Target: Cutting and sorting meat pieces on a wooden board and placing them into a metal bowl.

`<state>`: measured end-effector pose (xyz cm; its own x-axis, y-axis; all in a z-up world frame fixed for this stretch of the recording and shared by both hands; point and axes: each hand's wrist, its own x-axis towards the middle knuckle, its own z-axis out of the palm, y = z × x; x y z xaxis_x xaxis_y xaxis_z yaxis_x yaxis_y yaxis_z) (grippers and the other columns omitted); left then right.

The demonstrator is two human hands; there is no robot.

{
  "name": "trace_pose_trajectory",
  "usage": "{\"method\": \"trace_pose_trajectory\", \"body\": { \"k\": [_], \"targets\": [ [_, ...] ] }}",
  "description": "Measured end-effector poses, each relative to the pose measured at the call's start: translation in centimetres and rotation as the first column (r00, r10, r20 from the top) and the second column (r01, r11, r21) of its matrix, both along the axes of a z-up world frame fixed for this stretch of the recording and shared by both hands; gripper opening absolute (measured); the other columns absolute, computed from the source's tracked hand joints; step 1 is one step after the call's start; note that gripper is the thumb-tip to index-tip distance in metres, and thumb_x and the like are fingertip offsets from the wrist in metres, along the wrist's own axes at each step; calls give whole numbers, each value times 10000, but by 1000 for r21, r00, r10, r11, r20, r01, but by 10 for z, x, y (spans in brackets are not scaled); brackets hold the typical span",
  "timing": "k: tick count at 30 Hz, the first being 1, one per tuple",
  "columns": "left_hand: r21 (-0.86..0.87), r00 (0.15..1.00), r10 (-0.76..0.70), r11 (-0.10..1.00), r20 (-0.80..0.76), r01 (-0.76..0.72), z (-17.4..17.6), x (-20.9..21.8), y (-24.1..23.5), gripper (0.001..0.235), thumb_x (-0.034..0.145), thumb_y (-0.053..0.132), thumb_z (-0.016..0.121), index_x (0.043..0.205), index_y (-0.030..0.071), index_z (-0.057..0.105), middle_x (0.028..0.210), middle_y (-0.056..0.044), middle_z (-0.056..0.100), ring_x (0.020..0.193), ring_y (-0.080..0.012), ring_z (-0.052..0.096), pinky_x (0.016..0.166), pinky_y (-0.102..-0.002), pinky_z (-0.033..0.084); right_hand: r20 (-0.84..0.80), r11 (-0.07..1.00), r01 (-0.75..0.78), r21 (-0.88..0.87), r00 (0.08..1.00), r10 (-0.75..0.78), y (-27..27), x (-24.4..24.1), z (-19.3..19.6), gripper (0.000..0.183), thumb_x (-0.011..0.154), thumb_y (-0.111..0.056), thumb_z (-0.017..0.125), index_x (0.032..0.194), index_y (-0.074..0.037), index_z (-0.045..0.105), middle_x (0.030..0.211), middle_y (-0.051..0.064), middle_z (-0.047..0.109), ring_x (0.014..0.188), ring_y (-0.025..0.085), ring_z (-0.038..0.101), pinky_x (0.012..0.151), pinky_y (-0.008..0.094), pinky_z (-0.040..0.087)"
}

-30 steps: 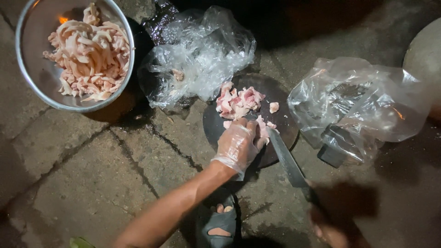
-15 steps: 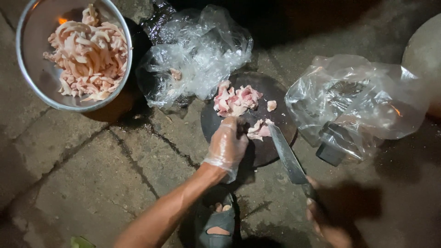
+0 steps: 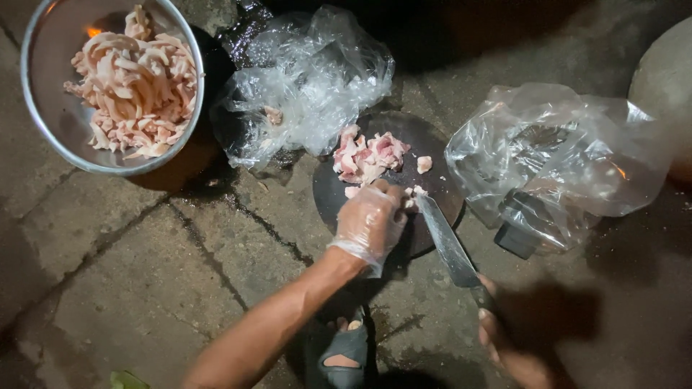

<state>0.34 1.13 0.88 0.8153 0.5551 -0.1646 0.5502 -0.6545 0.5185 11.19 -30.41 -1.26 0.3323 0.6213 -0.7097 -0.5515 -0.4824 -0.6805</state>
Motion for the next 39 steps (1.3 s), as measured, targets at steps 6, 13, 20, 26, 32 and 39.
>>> {"method": "trace_pose_trajectory", "body": {
  "k": [6,13,20,26,32,39],
  "targets": [
    [-27,979,-82,997,-189,78,29,-21,9,112,808,30,666,915,42,698,896,-125,740,750,-271,730,709,-350,656,366,966,-200,-162,897,247,13,-11,19,682,896,-255,577,1523,-36,421,512,64,632,332,141,455,303,278,375],
    [2,983,-180,984,-43,181,32,-9,6,186,870,112,673,1056,119,671,1002,-122,692,737,-251,665,631,-360,609,-588,975,-223,1,788,181,-156,33,-199,243,979,-179,504,1088,17,596,987,237,656,750,343,669,723,425,596],
    [140,948,-233,968,217,206,-20,-13,-5,339,766,170,765,1076,78,662,1168,-153,582,933,-346,599,755,-448,547,214,805,-273,-527,874,436,27,-34,49,732,953,-287,469,1634,-416,232,635,61,666,504,191,598,466,318,468],
    [165,942,-138,982,306,91,-26,-25,-7,305,784,203,758,1053,76,687,1109,-124,605,968,-333,648,763,-416,577,613,791,-295,-536,508,605,47,-52,54,643,903,-220,595,1518,-254,411,878,59,807,521,215,748,489,406,554],
    [-37,987,-76,996,139,82,-9,-34,3,239,831,256,770,929,71,654,935,-93,606,811,-287,638,701,-397,559,716,868,-237,-437,492,495,64,-84,50,693,876,-45,596,1528,-14,363,970,260,759,563,285,778,506,404,647],
    [116,981,-51,993,188,29,-14,-31,-6,393,802,217,793,1145,97,645,945,-69,626,729,-220,637,586,-334,580,693,838,-251,-484,476,542,67,-107,51,745,866,-89,625,1558,-182,366,983,183,794,699,324,807,605,502,634]
  ]
}}
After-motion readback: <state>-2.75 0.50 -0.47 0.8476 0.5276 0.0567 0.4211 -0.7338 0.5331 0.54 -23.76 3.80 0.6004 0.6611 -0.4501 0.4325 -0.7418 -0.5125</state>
